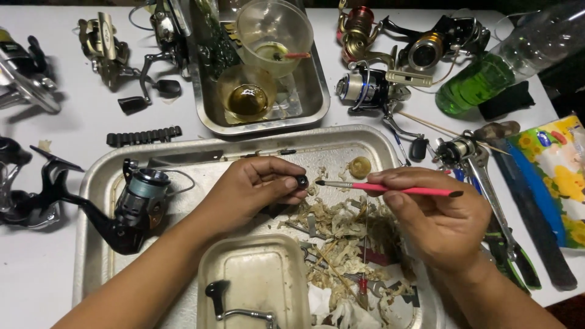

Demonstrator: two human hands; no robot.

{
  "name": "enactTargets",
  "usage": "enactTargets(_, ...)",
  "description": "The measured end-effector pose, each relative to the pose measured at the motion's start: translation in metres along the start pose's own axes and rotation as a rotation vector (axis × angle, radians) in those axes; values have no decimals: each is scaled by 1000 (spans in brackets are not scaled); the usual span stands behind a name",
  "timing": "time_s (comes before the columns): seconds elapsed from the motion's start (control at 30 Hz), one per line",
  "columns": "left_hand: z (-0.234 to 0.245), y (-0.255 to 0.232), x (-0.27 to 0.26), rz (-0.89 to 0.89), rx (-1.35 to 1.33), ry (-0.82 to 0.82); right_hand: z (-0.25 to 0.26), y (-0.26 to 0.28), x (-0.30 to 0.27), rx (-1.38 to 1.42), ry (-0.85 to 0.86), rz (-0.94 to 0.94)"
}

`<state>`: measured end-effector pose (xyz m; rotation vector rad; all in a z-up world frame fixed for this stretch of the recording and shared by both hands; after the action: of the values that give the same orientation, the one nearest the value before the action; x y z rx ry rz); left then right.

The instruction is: Disassembling, cleaning, and reassembling internal components of various fishing reels on a metal tray.

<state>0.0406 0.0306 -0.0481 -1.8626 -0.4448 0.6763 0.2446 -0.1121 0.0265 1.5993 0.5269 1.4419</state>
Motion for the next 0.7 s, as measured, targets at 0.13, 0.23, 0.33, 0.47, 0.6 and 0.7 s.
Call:
enactTargets(0.13, -1, 1, -1, 22, -41, -19, -11, 0, 2, -31, 48, -21)
enactTargets(0.23, -3, -1, -2, 27, -55, 0, -15, -5, 0, -49, 49, -64)
enactTargets(0.33, -5, -1, -2, 49, -96, -4, -19, -4, 0, -73, 91, -21)
enactTargets(0.47, -5, -3, -3, 80, -112, 0, -19, 1, 1, -209, 72, 19)
enactTargets(0.6, -4, 1, -2, 63, -72, 20, -23, 4, 2, -248, 99, 58)
enactTargets(0.7, -5, 1, -2, 63, -60, 5, -22, 4, 2, -263, 85, 96)
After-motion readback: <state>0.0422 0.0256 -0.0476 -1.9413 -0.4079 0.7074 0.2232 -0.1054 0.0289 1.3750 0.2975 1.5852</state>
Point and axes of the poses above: each hand's wrist, its own x-axis towards the middle knuckle, its own z-axis out of the back of the hand, y = z × x, the point moved 4 cm from there along x, towards the middle knuckle, and after that the axes turned 8 degrees about x, right-handed, at the moved point
